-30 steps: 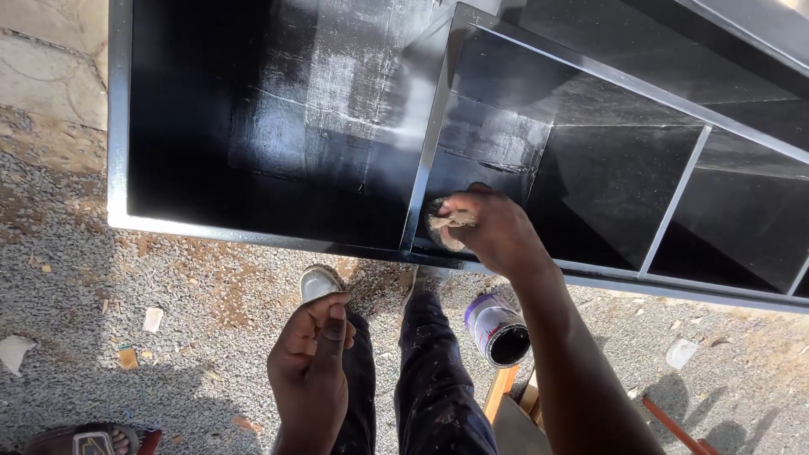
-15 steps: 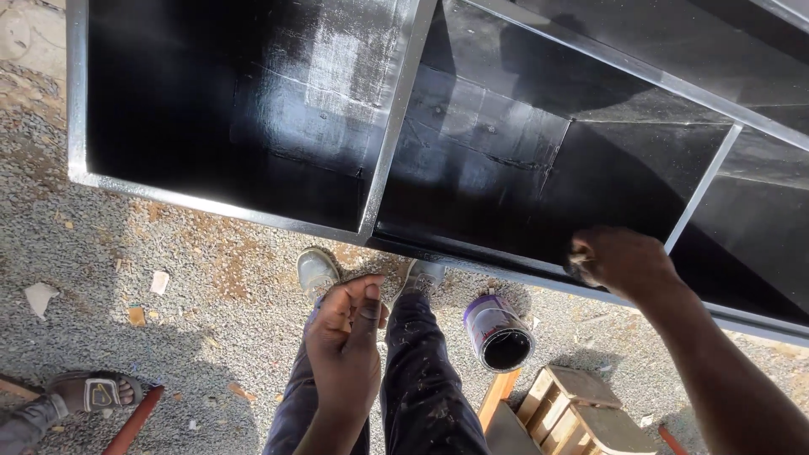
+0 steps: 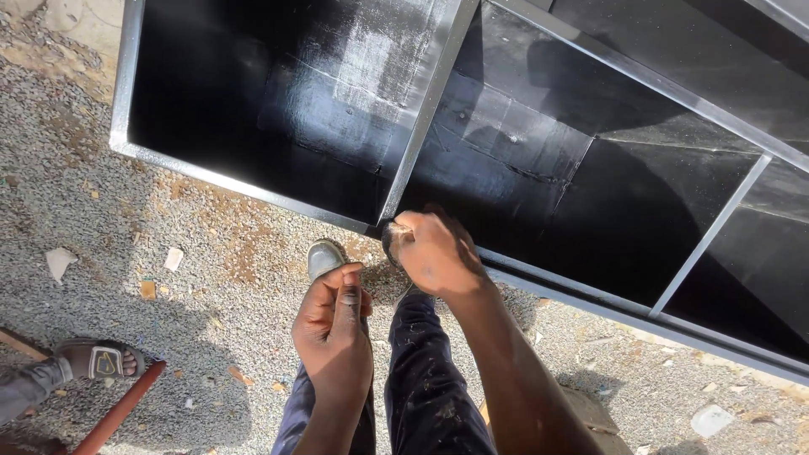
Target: Painting a wooden shelf unit with black paint using a sponge applicator.
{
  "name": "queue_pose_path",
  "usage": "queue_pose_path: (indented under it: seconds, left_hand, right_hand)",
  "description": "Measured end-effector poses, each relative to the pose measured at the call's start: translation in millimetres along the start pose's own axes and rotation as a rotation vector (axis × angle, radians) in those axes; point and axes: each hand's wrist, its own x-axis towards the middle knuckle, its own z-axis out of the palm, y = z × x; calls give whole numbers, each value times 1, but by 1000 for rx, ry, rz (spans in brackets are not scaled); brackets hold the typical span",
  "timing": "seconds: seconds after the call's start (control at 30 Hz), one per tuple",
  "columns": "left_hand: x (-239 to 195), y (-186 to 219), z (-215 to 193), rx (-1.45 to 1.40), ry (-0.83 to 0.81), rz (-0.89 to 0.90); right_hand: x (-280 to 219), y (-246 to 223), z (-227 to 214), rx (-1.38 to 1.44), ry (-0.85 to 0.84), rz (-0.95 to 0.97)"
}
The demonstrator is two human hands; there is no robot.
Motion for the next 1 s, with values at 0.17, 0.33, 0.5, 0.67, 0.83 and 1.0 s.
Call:
queue_pose_path:
  seconds: [0.17, 0.33, 0.5, 0.67, 0.83, 1.0]
  left_hand:
    - [6, 9, -10, 31, 44, -29]
    - [12, 23, -14, -54, -20, -32]
    - [13, 21, -21, -78, -77, -62]
    - [-1, 19, -11, 62, -99, -68]
    - [-9, 16, 13, 92, -153, 12]
    - [-21, 5, 40, 208, -140, -1]
  right_hand:
    - [28, 19, 4, 120, -88, 69]
    - [30, 72, -8, 47, 143, 99]
    - [-20, 73, -54, -109, -9, 367]
    - [7, 17, -11, -69, 93, -15]
    - [5, 27, 2, -223, 6, 101]
    - [-10, 228, 1, -460, 317, 189]
